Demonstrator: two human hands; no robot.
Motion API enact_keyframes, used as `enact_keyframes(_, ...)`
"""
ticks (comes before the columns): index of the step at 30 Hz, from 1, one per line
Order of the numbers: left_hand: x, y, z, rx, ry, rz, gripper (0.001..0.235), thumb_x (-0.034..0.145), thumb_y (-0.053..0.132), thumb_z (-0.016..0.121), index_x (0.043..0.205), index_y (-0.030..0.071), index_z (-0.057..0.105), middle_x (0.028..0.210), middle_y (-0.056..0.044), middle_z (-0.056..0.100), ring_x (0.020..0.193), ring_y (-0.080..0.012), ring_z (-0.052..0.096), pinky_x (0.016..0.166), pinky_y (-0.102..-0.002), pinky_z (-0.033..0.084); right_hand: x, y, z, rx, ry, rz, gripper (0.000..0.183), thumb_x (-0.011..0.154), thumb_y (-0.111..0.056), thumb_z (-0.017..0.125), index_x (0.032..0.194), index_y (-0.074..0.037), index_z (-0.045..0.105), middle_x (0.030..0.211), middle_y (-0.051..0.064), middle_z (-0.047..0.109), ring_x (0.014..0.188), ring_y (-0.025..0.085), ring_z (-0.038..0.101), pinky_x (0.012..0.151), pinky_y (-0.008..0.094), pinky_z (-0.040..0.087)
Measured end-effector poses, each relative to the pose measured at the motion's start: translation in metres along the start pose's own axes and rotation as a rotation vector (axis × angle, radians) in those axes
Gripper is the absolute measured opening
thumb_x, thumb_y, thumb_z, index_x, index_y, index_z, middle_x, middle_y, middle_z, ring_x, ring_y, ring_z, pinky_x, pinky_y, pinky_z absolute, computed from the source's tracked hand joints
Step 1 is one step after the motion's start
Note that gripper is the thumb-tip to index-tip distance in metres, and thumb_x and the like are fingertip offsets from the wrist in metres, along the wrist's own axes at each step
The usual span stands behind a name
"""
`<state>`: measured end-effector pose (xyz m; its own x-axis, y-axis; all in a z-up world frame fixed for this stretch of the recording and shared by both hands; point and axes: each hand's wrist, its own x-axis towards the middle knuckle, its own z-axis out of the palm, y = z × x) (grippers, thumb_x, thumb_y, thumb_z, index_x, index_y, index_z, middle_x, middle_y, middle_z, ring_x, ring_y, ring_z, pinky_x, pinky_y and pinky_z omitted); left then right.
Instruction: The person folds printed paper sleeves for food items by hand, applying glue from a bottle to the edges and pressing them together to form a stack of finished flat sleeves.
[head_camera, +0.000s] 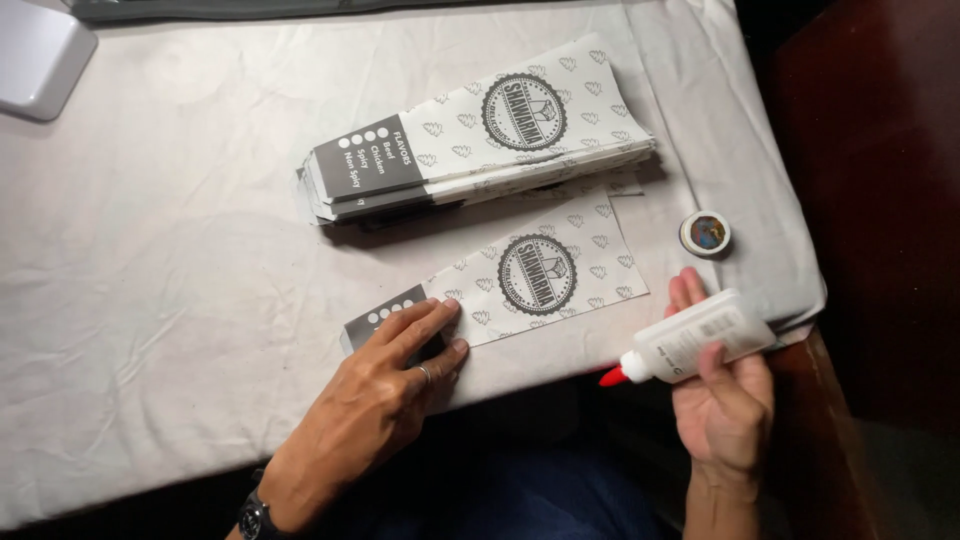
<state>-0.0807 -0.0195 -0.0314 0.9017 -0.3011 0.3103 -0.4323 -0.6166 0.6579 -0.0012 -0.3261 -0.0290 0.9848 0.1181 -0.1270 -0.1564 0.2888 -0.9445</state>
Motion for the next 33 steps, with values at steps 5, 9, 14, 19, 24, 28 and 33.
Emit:
enact_keyframes(5,-0.007,-0.001,-0.001,0.069,-0.048,0.046,0.028,0.099,0.0,0.054,0.124,-0.005,0.064,0.148,-0.024,0.052,0.14,-0.0441,0.045,0.116,-0.047,0.045,0.003,0.009,0.011,0.233,-0.282,0.082,0.084,0.088,-0.017,0.069,0.151,0.016,0.025,0.165,0.032,0.027,0.154,0.04,0.029,0.126,0.04,0.027)
enact_keyframes(9,-0.045,-0.001,-0.021,0.23,-0.048,0.001,0.045,0.103,0.017,0.056,0.147,0.008,0.053,0.158,-0.013,0.047,0.152,-0.0411,0.033,0.125,-0.055,0.024,0.017,-0.004,0.006,0.079,-0.094,0.211,0.076,0.083,-0.017,0.055,0.147,0.017,0.032,0.159,0.032,0.04,0.149,0.041,0.04,0.126,0.047,0.028)
enact_keyframes(14,-0.06,0.02,-0.02,0.494,0.235,-0.075,0.028,0.089,0.014,0.077,0.116,0.006,0.07,0.136,-0.016,0.066,0.135,-0.0443,0.056,0.115,-0.057,0.044,0.018,0.0,-0.009,-0.003,-0.064,0.153,0.07,0.088,-0.017,0.042,0.148,0.016,0.027,0.162,0.034,0.033,0.153,0.041,0.034,0.127,0.043,0.027)
enact_keyframes(19,0.003,0.032,0.057,0.37,0.155,-0.057,0.076,0.096,0.05,0.067,0.15,0.001,0.046,0.152,-0.032,0.047,0.144,-0.0506,0.042,0.118,-0.061,0.033,0.019,0.011,-0.026,0.861,-0.344,0.113,0.065,0.106,0.031,0.08,0.149,0.034,0.031,0.156,0.051,0.035,0.146,0.058,0.036,0.122,0.054,0.03)
enact_keyframes(24,-0.007,0.043,0.04,0.462,0.316,0.01,0.033,0.102,0.0,0.05,0.133,-0.004,0.061,0.098,-0.017,0.063,0.089,-0.0351,0.061,0.075,-0.047,0.049,0.023,-0.018,-0.016,-0.208,0.035,0.035,0.064,0.095,-0.015,0.028,0.15,0.016,0.021,0.16,0.035,0.03,0.15,0.043,0.033,0.126,0.05,0.026)
enact_keyframes(28,-0.053,0.022,-0.024,-0.286,0.367,-0.681,0.036,0.094,0.016,0.067,0.13,0.017,0.062,0.082,0.002,0.065,0.064,-0.0112,0.052,0.065,-0.027,0.05,0.025,-0.014,-0.019,-0.227,0.009,-0.006,0.063,0.096,-0.015,0.026,0.149,0.019,0.019,0.161,0.034,0.028,0.153,0.041,0.029,0.129,0.047,0.024)
enact_keyframes(33,-0.072,-0.051,-0.09,0.217,0.77,-0.856,0.022,0.099,0.015,0.071,0.118,0.007,0.062,0.088,-0.007,0.068,0.074,-0.0188,0.064,0.069,-0.034,0.052,0.025,-0.003,-0.035,0.229,-0.051,-0.036,0.066,0.096,-0.006,0.062,0.148,0.021,0.032,0.157,0.036,0.042,0.148,0.043,0.044,0.125,0.046,0.035)
